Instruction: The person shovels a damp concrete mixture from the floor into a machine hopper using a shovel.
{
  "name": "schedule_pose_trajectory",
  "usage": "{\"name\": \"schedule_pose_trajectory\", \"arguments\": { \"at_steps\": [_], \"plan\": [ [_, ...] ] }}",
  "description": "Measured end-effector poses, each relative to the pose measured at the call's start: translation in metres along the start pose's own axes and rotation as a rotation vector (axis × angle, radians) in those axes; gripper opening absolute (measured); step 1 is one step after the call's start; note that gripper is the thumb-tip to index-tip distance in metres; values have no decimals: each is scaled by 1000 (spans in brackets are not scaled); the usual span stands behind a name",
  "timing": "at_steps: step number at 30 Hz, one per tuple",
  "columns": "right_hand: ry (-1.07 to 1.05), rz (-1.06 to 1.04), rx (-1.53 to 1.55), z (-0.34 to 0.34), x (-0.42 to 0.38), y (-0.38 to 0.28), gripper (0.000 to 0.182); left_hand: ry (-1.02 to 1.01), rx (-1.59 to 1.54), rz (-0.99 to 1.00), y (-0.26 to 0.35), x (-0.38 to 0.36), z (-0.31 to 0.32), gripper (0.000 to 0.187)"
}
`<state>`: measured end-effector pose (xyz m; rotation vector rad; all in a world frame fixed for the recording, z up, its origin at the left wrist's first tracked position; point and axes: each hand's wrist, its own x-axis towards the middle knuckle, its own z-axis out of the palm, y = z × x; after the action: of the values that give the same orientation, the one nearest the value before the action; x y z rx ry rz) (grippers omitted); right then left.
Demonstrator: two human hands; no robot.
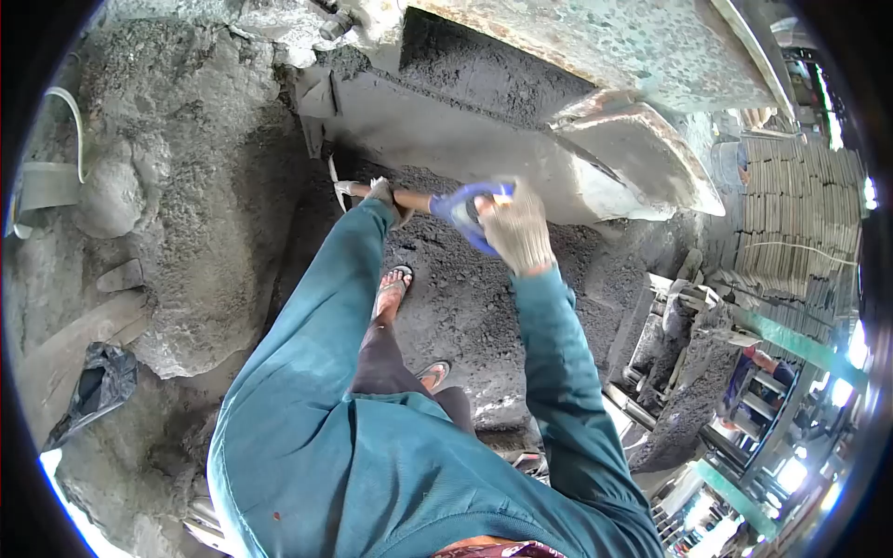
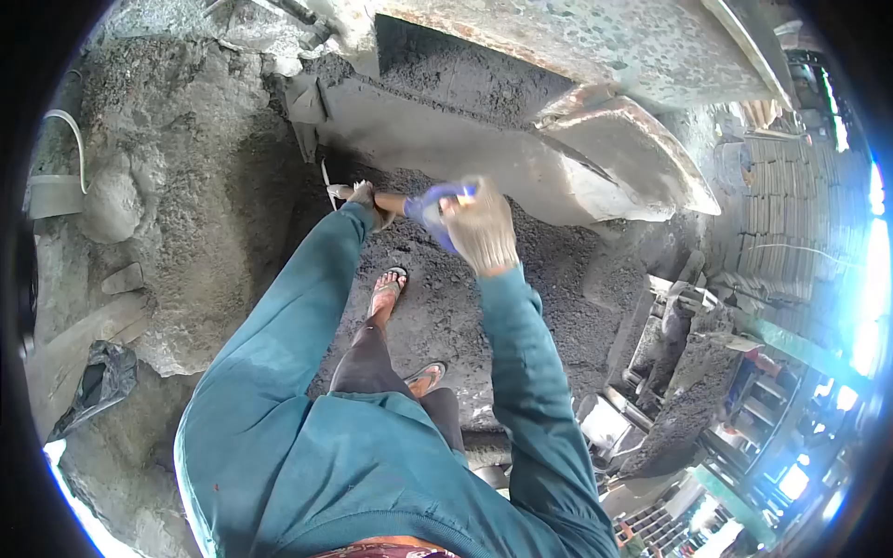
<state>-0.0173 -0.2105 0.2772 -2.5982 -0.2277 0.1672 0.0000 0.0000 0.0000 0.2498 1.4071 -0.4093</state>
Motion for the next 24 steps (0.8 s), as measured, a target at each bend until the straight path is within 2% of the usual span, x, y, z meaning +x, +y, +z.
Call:
{"name": "schedule_pose_trajectory", "arguments": {
  "at_steps": [1,2,3,4,5,7,9,12,15,17,19,21,22,23,24],
  "plan": [
    [72,15,82,-11,-20,-5,44,21,107,-3,-8,2,-7,44],
    [-16,288,303,-20,-46,-7,42,49,222,-10,-21,2,-20,43],
    [-124,599,467,-34,-56,-4,39,54,352,-99,-53,20,-27,41],
    [-112,631,602,-36,-77,7,37,42,491,-113,-64,21,-30,39],
    [-102,662,734,-34,-97,23,36,71,483,-100,-78,5,-25,38],
    [145,842,777,-33,-124,37,36,123,445,-86,-110,-12,-13,37],
    [169,826,809,-53,-144,48,37,98,385,-155,-149,-4,-15,37],
    [164,779,857,-77,-147,66,35,234,389,-64,-162,-26,-11,36],
    [111,752,945,-63,-117,63,32,184,337,-24,-121,-48,-10,47],
    [123,776,993,-26,-87,55,27,107,376,-9,-84,8,-13,38],
    [106,768,906,21,-82,81,17,251,495,-37,-63,39,0,41],
    [107,863,1055,10,-101,84,16,210,533,66,-80,43,1,38],
    [108,917,1129,-2,-119,77,15,171,472,72,-99,51,-2,38],
    [69,894,1077,-17,-140,80,18,112,385,79,-124,58,-6,38],
    [152,932,1096,-22,-164,96,16,38,287,88,-154,69,-12,37]
  ]
}}
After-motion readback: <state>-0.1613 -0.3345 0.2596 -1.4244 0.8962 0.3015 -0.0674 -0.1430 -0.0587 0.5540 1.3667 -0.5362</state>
